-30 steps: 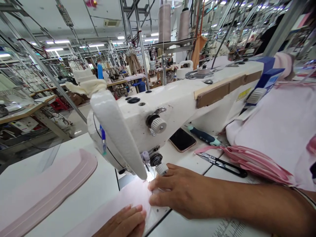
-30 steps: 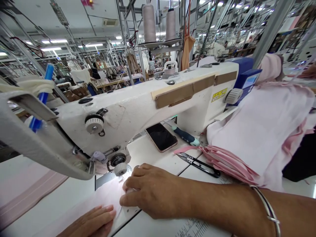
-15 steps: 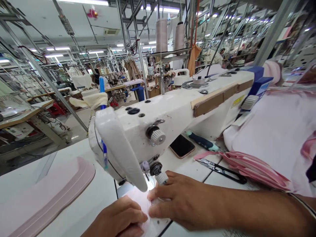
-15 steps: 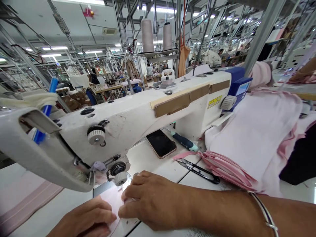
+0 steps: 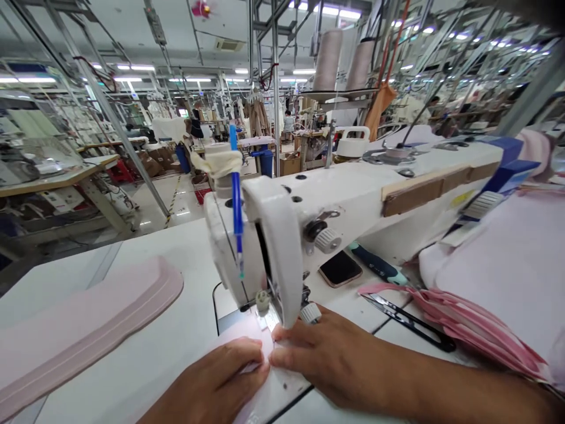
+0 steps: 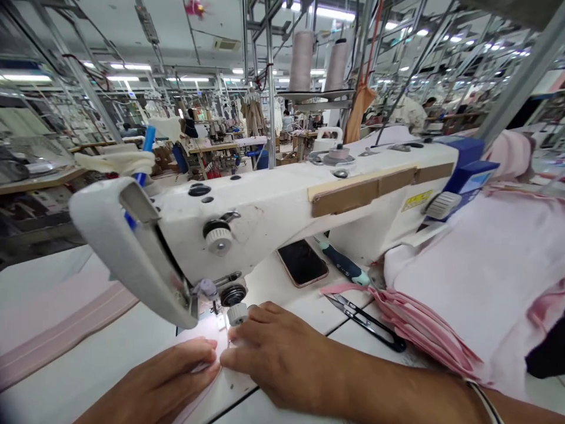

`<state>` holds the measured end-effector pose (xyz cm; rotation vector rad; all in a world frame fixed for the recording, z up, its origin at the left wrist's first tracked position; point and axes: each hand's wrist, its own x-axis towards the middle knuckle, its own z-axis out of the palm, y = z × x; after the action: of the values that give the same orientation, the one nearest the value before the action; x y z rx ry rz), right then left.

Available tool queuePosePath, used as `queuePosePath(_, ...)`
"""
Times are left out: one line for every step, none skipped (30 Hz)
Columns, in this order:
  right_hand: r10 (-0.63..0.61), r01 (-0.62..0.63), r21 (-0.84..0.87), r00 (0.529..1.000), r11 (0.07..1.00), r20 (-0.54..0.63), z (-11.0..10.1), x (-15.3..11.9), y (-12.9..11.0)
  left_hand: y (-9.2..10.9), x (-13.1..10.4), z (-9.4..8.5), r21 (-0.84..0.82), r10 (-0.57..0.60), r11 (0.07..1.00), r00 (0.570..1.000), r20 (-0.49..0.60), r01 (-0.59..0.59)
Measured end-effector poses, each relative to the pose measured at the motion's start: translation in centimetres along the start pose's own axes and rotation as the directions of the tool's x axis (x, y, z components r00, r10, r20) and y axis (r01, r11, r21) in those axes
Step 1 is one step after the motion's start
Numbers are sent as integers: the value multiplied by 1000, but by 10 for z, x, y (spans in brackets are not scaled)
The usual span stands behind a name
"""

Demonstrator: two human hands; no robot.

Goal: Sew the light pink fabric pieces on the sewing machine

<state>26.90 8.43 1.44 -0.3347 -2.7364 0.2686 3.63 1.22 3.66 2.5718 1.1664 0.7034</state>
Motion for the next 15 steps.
queuePosePath(13, -13, -3, 1000, 1000, 4, 0, 0, 0, 1, 1, 0, -17, -46, 999, 999, 13, 46)
queuePosePath(24, -24, -5, 1000, 1000, 6, 0, 1, -1, 2, 1, 1, -33, -86, 996, 996, 22, 87)
queuePosePath(32, -32, -4, 999, 999, 4, -1, 2, -1, 2, 1, 3, -44, -119, 992, 993, 23, 120)
queuePosePath(38, -38, -3, 999, 999, 4, -1, 3, -1, 2, 0, 6, -47, -142, 989, 990, 20, 142)
queuePosePath(46, -46, 1, 999, 999, 11, -2, 4, -2, 1, -2, 9, -45, -157, 986, 987, 19, 158)
queuePosePath(52, -52, 6, 999, 999, 16, -3, 5, -2, 0, -5, 14, -46, -169, 984, 985, 19, 170)
queuePosePath(63, -64, 10, 998, 998, 23, -4, 6, -2, -2, -8, 18, -44, -180, 983, 984, 11, 181)
queuePosePath(77, -78, 16, 996, 997, 34, -4, 6, -2, -5, -12, 22, -39, -194, 980, 981, -3, 194)
queuePosePath(94, -95, 19, 995, 995, 46, -5, 7, -2, -7, -16, 27, -30, -209, 978, 978, -20, 209)
queuePosePath(111, -112, 21, 992, 993, 53, -5, 7, -2, -10, -19, 31, -19, -225, 974, 974, -38, 225)
queuePosePath(125, -126, 20, 991, 992, 54, -5, 6, -2, -11, -22, 35, -8, -242, 970, 969, -58, 242)
queuePosePath(132, -133, 18, 990, 991, 52, -4, 6, -2, -12, -24, 38, 2, -254, 967, 964, -76, 255)
queuePosePath(136, -137, 17, 989, 990, 50, -4, 5, -2, -11, -25, 41, 5, -271, 962, 959, -85, 272)
queuePosePath(135, -136, 18, 990, 991, 49, -3, 5, -2, -9, -24, 42, -4, -305, 952, 948, -93, 306)
queuePosePath(133, -134, 20, 990, 991, 55, -3, 4, -2, -5, -23, 42, -28, -354, 935, 930, -100, 353)
